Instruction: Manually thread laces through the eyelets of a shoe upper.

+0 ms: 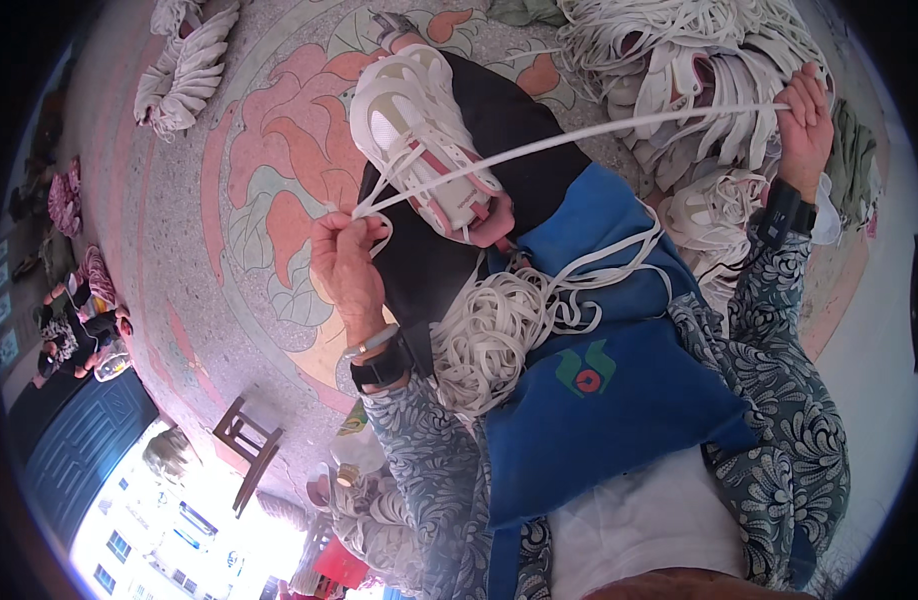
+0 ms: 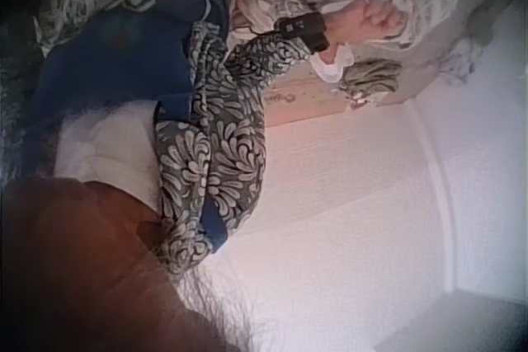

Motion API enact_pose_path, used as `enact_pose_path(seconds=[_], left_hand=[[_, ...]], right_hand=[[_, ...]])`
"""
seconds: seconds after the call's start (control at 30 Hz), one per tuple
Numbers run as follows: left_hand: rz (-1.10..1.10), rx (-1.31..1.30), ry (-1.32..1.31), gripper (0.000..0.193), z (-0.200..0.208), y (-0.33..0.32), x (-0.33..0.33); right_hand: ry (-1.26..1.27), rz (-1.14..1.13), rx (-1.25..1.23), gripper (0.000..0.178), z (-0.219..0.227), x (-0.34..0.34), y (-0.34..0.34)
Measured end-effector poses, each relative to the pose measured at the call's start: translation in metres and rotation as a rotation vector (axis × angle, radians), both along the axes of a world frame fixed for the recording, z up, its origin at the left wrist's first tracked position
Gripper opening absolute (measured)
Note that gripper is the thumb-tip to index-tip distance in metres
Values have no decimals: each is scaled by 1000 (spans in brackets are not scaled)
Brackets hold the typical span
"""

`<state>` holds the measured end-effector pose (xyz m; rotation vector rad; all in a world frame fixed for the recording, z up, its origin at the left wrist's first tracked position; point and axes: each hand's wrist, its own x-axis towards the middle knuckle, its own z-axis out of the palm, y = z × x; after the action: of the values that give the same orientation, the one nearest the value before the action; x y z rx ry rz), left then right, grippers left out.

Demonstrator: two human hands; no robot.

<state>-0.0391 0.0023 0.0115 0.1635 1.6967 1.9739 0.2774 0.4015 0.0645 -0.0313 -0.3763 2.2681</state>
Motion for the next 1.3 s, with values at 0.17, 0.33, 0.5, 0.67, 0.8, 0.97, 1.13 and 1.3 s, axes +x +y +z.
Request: enact_pose_path(seconds=[0.17, 0.33, 0.5, 0.67, 0.8, 0.97, 1.13, 1.3], left_hand=[[-303, -140, 109, 10, 18, 13, 34], [-273, -200, 135, 9, 28, 6, 42], [-260, -141, 40, 9, 18, -6, 50], [-18, -27, 63, 22, 42, -33, 50], [305, -61, 183, 26, 69, -109, 38], [592, -601, 738, 21, 95, -267, 32], [602, -559, 635, 21, 91, -296, 44], [600, -526, 544, 20, 104, -312, 55]], right_hand=[[-703, -45, 204, 26, -3, -44, -49], [-875, 257, 1534, 16, -16, -133, -149], [-685, 347, 1792, 14, -26, -158, -212], [-738, 349, 1988, 19, -40, -148, -201], [-823, 619, 2009, 21, -27, -132, -199], [-938, 595, 2148, 22, -26, -111, -178], [-970, 578, 2150, 20, -26, -101, -165], [-1086, 491, 2113, 15, -20, -104, -153]])
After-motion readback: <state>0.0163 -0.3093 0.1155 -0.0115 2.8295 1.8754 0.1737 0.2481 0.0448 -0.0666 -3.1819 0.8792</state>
